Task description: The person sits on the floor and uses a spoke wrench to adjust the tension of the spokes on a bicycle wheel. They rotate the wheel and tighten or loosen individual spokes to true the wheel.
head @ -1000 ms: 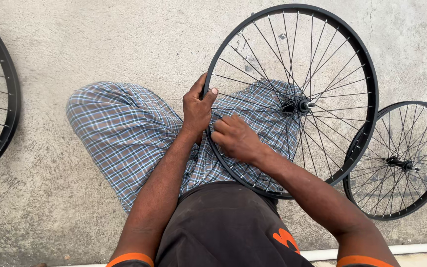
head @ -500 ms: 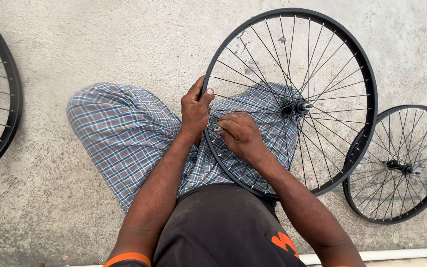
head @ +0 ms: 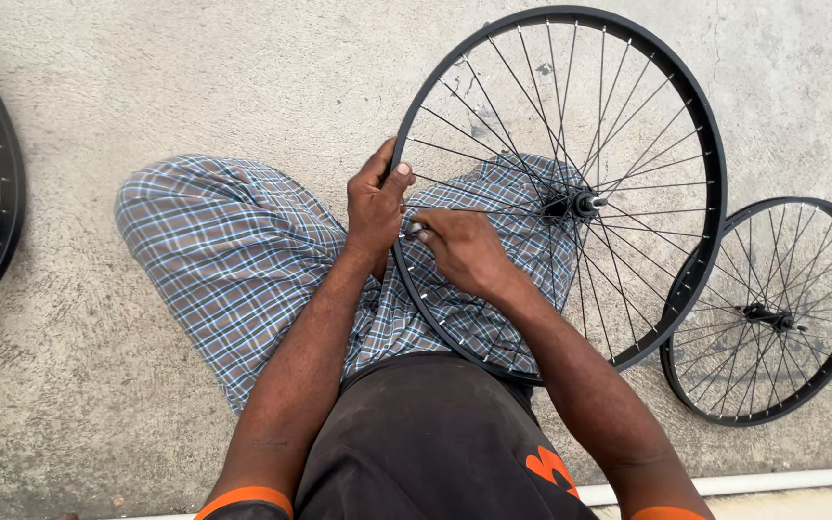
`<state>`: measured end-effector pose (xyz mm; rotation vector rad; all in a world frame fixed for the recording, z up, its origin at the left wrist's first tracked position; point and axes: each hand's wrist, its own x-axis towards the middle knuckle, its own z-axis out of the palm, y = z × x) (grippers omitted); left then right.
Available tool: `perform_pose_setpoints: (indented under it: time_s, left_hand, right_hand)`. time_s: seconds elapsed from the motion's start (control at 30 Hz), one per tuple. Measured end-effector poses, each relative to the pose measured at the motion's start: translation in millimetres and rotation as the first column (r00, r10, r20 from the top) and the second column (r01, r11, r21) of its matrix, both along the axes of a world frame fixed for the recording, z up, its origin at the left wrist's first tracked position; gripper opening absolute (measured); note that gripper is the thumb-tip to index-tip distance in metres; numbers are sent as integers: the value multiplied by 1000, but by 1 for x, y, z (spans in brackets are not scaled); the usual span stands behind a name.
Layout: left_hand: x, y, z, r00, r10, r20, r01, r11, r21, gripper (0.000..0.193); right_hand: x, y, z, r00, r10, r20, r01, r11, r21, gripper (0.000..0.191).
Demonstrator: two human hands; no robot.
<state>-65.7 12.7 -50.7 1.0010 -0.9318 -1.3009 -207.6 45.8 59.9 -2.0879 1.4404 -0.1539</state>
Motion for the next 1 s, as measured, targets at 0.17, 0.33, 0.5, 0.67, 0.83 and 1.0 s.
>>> perform_pose_setpoints:
  time_s: [0.17, 0.33, 0.5, 0.67, 0.83, 1.0]
  left_hand:
    - [0, -2, 1, 1000, 24, 9, -24, 998, -66, 49]
    - [1, 3, 1, 999, 30, 30, -29, 999, -34, 49]
    - [-4, 1, 5, 998, 58, 18, -57, 994, -92, 46]
    - [0, 2, 7, 999, 48, 0, -48, 999, -1, 46]
    - [-5, 2, 3, 999, 36, 9, -36, 997, 70, 46]
    - [-7, 1, 3, 996, 92, 8, -91, 991, -102, 45]
  right_hand:
    - [1, -4, 5, 989, 137, 64, -128, 983, -130, 24]
    - [-9, 17, 2, 946, 301, 123, -224, 876, -427, 22]
    - [-15, 18, -9, 963, 268, 12, -241, 886, -396, 17]
    - [-14, 15, -23, 983, 139, 117, -84, 919, -384, 53]
    - [-9, 11, -27, 989, 109, -103, -135, 941, -310, 45]
    - [22, 0, -22, 887, 60, -458, -114, 989, -91, 16]
